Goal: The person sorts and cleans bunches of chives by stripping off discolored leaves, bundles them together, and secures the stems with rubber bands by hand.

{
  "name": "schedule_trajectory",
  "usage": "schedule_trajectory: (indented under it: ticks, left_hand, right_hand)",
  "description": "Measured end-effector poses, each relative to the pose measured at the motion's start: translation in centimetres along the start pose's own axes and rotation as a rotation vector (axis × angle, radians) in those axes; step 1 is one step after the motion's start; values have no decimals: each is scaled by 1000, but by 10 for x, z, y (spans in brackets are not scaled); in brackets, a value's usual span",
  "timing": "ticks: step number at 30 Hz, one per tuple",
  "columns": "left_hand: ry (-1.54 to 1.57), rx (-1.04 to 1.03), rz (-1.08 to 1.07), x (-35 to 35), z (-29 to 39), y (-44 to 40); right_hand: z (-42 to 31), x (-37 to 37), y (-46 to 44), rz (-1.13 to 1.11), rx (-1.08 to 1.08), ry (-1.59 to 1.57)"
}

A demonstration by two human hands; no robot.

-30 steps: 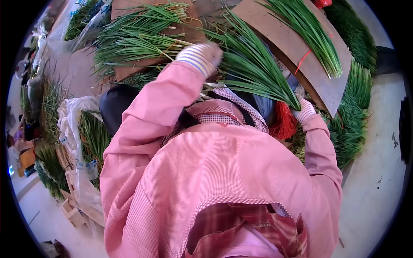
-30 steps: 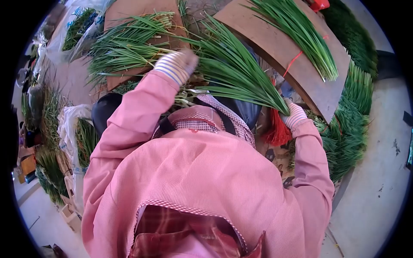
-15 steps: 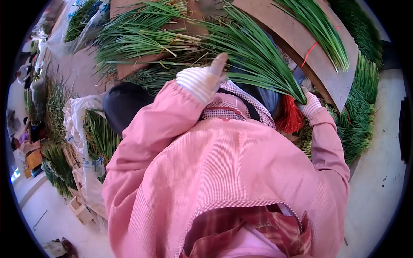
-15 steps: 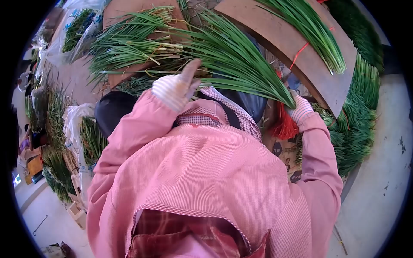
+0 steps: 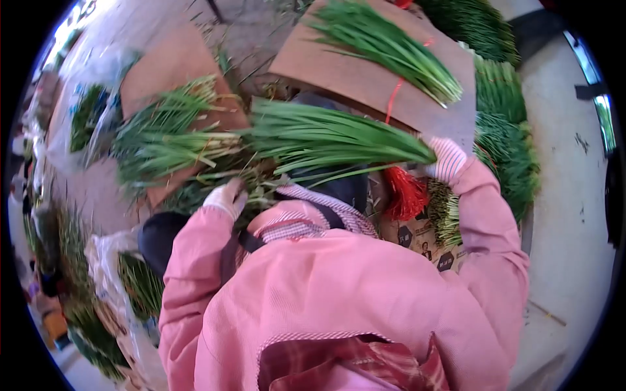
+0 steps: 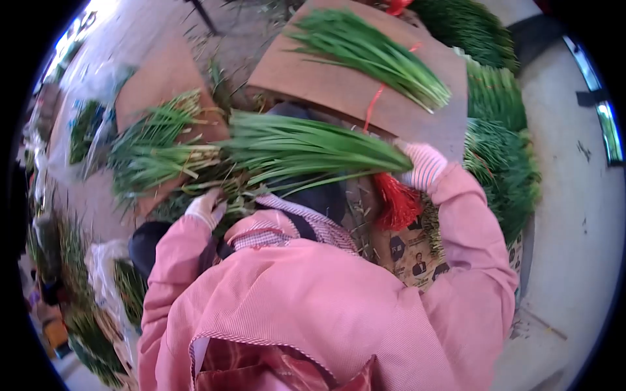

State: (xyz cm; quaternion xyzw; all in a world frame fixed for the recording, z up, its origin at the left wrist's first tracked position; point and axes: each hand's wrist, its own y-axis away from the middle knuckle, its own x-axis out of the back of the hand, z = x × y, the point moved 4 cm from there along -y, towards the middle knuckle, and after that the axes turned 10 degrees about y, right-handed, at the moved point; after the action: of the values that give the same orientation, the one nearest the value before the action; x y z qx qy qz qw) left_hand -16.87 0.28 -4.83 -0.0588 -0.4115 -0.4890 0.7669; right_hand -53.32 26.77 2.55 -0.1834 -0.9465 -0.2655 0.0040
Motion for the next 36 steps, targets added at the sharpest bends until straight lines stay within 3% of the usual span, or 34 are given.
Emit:
schedule_trajectory:
  ticks: [1, 3, 4, 6, 8, 9, 10, 12, 13, 14, 15, 17, 20, 24, 26, 27, 28, 30, 31, 32, 34, 36]
  left_hand:
    - [-67, 29, -41, -5, 3, -1]
    - [97, 53, -131, -9, 16, -3]
    - [158, 54, -134, -13, 17, -4]
    - [177, 23, -127, -21, 9, -8]
    - [176, 17, -68, -22, 10, -12]
    - [195, 40, -75, -22, 15, -11]
    - [203, 29, -60, -26, 10, -12]
    - [251, 64, -40, -31, 9, -8]
    - [299, 108, -66, -33, 10, -6]
    - [272, 137, -84, -37, 6, -5]
    - [305, 172, -105, -43, 0, -2]
    - [328, 241, -114, -48, 1, 0]
    - [199, 106, 144, -32, 18, -1]
    - [-226, -390, 628, 21, 54, -8]
    - [-368, -335, 760, 40, 63, -13]
    - [-362, -240, 756, 47, 59, -15]
    - [-356, -147, 751, 52, 54, -15]
    - [-207, -117, 812, 58, 44, -7]
    - [-204, -183, 855, 59, 44, -1]
    - [-201, -248, 897, 58, 43, 6]
    - [-102, -241, 845, 48, 32, 14]
    - [-21, -208, 785, 31, 12, 15]
  right_hand:
    - [-29, 7, 6, 43, 206, 350]
    - [-71, 31, 4, 193, 348, 606]
    - [-115, 33, 17, 305, 334, 931]
    - [-146, 68, 5, 464, 196, 972]
    - [-162, 103, -17, 485, 536, 855]
    - [-167, 114, -27, 463, 467, 701]
    - [-172, 127, -36, 543, 553, 826]
    - [-171, 143, -53, 548, 428, 910]
    - [-169, 149, -59, 671, 271, 1222]
    - [-147, 164, -75, 652, 278, 1236]
    - [-121, 183, -96, 621, 425, 1426]
    - [-85, 165, -105, 550, -95, 1607]
    - [-55, 166, -111, 781, -8, 1566]
    - [-53, 179, -119, 682, -6, 1543]
    - [-44, 189, -127, 572, -64, 1413]
    - [-49, 190, -128, 501, -196, 1305]
    - [-64, 179, -123, 494, -190, 1313]
    - [-99, 157, -109, 720, -72, 1608]
    - [-116, 146, -106, 838, 173, 1562]
    - [-126, 135, -106, 832, 178, 1567]
    - [-152, 75, -113, 657, 458, 1290]
    - [-153, -8, -130, 213, 743, 1033]
